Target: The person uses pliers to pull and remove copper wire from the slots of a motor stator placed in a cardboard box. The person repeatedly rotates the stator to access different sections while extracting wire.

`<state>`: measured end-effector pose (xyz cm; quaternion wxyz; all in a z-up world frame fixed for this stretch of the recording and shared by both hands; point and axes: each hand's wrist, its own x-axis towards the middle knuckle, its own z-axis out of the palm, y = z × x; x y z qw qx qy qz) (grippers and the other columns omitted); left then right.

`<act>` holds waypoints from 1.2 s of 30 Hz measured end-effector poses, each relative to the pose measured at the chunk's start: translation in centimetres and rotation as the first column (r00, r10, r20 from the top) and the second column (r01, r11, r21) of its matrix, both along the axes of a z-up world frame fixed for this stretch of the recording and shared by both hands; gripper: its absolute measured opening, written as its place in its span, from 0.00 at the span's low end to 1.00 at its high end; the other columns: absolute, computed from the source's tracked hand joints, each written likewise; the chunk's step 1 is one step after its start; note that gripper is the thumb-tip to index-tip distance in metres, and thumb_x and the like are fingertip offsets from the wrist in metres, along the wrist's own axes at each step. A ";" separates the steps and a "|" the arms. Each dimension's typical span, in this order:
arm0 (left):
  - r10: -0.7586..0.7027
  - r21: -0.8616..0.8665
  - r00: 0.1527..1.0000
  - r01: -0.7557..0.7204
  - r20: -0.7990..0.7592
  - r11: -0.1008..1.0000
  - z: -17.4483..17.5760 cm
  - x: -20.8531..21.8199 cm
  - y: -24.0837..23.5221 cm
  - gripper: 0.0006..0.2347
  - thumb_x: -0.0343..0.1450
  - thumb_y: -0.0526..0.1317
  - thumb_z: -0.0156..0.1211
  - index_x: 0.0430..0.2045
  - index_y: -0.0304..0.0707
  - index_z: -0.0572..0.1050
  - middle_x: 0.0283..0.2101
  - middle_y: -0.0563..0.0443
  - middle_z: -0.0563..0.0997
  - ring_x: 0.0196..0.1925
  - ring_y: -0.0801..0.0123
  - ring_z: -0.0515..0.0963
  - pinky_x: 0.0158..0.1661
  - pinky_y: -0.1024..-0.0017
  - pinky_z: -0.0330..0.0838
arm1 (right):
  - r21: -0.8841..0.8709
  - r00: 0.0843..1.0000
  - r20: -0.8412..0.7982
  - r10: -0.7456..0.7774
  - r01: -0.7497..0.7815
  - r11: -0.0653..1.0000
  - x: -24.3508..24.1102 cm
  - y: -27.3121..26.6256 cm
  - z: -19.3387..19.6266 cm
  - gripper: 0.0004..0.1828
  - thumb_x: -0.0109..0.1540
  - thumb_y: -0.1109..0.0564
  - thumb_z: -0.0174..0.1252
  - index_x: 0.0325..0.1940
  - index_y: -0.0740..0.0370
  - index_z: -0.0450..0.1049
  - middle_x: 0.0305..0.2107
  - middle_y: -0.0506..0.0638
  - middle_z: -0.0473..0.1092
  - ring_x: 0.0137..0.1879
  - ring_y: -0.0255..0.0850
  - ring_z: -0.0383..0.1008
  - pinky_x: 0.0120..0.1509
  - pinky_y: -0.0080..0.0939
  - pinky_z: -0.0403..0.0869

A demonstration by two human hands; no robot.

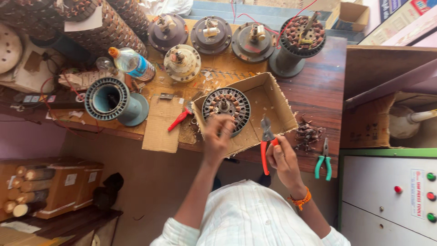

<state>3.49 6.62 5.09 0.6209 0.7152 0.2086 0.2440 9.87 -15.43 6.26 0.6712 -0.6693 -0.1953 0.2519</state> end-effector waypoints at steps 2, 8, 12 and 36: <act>-0.289 -0.390 0.952 0.303 0.097 0.869 -0.6 -1.4 -2.4 0.18 0.79 0.54 0.51 0.44 0.37 0.77 0.42 0.43 0.79 0.43 0.64 0.82 0.48 0.65 0.78 | 0.080 0.998 -0.054 -0.038 0.043 0.996 0.2 0.9 0.5 0.18 0.74 0.53 0.44 0.62 0.67 0.69 0.23 0.43 0.62 0.25 0.26 0.55 0.29 0.27 0.56; -0.346 -0.851 0.867 0.457 0.360 0.260 -0.4 -2.1 -6.9 0.18 0.76 0.58 0.41 0.38 0.44 0.69 0.31 0.54 0.73 0.35 0.71 0.74 0.42 0.71 0.72 | -0.124 0.988 0.057 -0.145 0.151 0.981 0.5 4.3 2.9 0.21 0.70 0.55 0.47 0.64 0.66 0.71 0.16 0.44 0.62 0.18 0.30 0.61 0.22 0.31 0.61; -0.234 -0.800 0.959 0.264 0.159 0.538 -1.5 -2.2 -7.3 0.20 0.80 0.59 0.43 0.28 0.43 0.62 0.20 0.59 0.61 0.20 0.75 0.60 0.24 0.75 0.58 | -0.123 0.949 0.285 -0.136 0.177 0.976 -0.7 6.3 2.6 0.20 0.71 0.56 0.47 0.65 0.68 0.70 0.21 0.41 0.65 0.27 0.27 0.62 0.30 0.31 0.67; -0.157 0.407 0.987 0.134 0.024 0.904 6.4 1.8 7.0 0.21 0.70 0.38 0.64 0.58 0.35 0.68 0.55 0.43 0.78 0.58 0.53 0.74 0.53 0.59 0.72 | -0.047 0.944 -0.262 0.198 -0.217 0.975 -1.8 2.2 -2.6 0.23 0.70 0.56 0.47 0.67 0.68 0.69 0.20 0.38 0.55 0.25 0.26 0.52 0.27 0.30 0.55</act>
